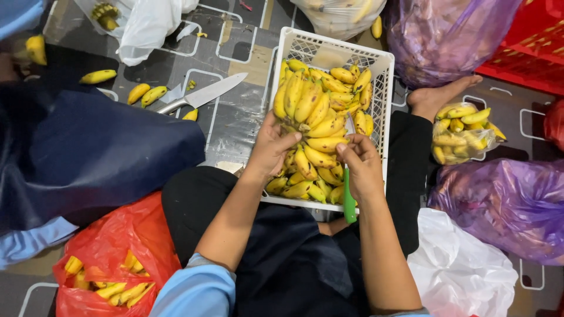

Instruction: Cutting individual bananas from bunches and placing them into a plastic crate for processing.

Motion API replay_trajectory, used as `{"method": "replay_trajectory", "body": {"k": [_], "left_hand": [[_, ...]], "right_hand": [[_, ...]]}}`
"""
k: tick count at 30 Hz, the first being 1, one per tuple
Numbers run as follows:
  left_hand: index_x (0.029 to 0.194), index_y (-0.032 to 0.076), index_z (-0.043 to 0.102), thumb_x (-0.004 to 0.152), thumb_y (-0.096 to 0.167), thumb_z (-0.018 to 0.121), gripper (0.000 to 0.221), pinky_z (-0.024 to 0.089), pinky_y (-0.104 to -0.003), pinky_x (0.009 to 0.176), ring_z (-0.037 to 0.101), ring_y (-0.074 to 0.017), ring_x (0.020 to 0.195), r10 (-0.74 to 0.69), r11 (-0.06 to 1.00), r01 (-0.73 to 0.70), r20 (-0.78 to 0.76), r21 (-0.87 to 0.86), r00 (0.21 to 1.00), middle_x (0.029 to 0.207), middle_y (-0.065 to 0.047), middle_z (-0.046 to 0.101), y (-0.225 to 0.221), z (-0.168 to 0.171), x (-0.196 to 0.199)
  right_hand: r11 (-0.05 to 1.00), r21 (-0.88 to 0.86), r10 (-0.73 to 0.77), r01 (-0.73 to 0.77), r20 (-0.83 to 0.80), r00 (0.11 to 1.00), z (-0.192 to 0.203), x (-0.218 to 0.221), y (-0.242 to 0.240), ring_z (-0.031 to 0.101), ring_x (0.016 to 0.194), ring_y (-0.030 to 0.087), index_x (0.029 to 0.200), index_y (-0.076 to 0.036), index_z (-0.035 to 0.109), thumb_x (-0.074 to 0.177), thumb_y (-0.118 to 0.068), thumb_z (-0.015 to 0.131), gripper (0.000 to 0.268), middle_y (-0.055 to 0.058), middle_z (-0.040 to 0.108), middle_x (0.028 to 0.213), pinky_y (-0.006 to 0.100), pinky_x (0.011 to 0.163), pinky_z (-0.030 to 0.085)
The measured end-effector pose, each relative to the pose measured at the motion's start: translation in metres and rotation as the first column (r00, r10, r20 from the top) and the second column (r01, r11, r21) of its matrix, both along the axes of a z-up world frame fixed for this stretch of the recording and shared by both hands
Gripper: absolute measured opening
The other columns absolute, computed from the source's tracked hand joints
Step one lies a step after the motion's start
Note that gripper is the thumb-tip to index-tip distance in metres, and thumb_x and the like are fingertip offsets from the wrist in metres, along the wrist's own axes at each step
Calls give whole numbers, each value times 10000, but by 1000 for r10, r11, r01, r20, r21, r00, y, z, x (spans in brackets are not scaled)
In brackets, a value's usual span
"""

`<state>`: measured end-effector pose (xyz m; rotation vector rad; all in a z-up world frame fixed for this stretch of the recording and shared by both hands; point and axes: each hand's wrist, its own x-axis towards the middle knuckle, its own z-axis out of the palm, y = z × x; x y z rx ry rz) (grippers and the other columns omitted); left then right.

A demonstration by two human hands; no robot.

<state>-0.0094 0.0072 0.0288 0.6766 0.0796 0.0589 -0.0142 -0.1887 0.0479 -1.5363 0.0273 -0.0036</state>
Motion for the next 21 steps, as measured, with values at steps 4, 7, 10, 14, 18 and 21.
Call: {"method": "replay_trajectory", "body": {"k": [4, 7, 10, 14, 18, 21], "left_hand": [[1375, 66, 437, 740, -97, 726, 717, 549, -476, 891, 612, -326, 1063, 14, 995, -17, 29, 94, 999, 1147, -190, 611, -2, -5, -1], [1396, 68, 419, 742, -90, 725, 738, 548, -460, 897, 614, -319, 1063, 3, 992, -9, 53, 126, 999, 1156, -193, 613, -3, -9, 0], [1409, 85, 411, 737, -90, 733, 765, 548, -428, 903, 620, -291, 1063, -9, 989, -3, 80, 151, 997, 1160, -173, 621, -3, -16, 1], [1434, 100, 372, 695, -87, 773, 862, 538, -386, 920, 621, -263, 1053, -45, 969, 18, 106, 245, 993, 1173, -158, 616, -1, -19, 2], [1480, 104, 279, 692, -81, 783, 954, 545, -348, 900, 624, -196, 975, -111, 922, 59, 115, 381, 987, 1175, -147, 616, 2, 1, -5], [1482, 41, 249, 743, -82, 690, 870, 542, -316, 846, 606, -146, 857, -126, 826, 93, 22, 556, 992, 1104, -144, 621, 3, 18, -11]], "right_hand": [[999, 51, 12, -9, -46, 999, -6, -8, -4, 582, 701, 144, 1034, -7, 578, 847, -100, 715, 250, 74, 570, 787, 264, 698, 472], [998, 53, 25, -21, -68, 997, 2, -16, -1, 595, 717, 152, 1047, 4, 582, 834, -93, 723, 273, 83, 580, 789, 283, 728, 489], [999, 24, 42, -41, -69, 997, 1, -21, -5, 615, 704, 134, 1036, 14, 606, 818, -79, 740, 272, 71, 579, 773, 260, 710, 498], [997, -39, 67, -70, -62, 996, -12, -23, -18, 618, 689, 107, 1025, 8, 643, 824, -61, 736, 232, 66, 591, 804, 245, 684, 515], [989, -133, 55, -66, -81, 995, 1, -30, -20, 622, 731, 130, 1064, -1, 652, 853, -83, 715, 235, 78, 609, 862, 271, 707, 523], [820, -558, 84, -127, -104, 991, 24, -50, -23, 630, 1020, 388, 1144, -56, 659, 885, -303, 692, 359, 180, 584, 1140, 471, 895, 508]]}}
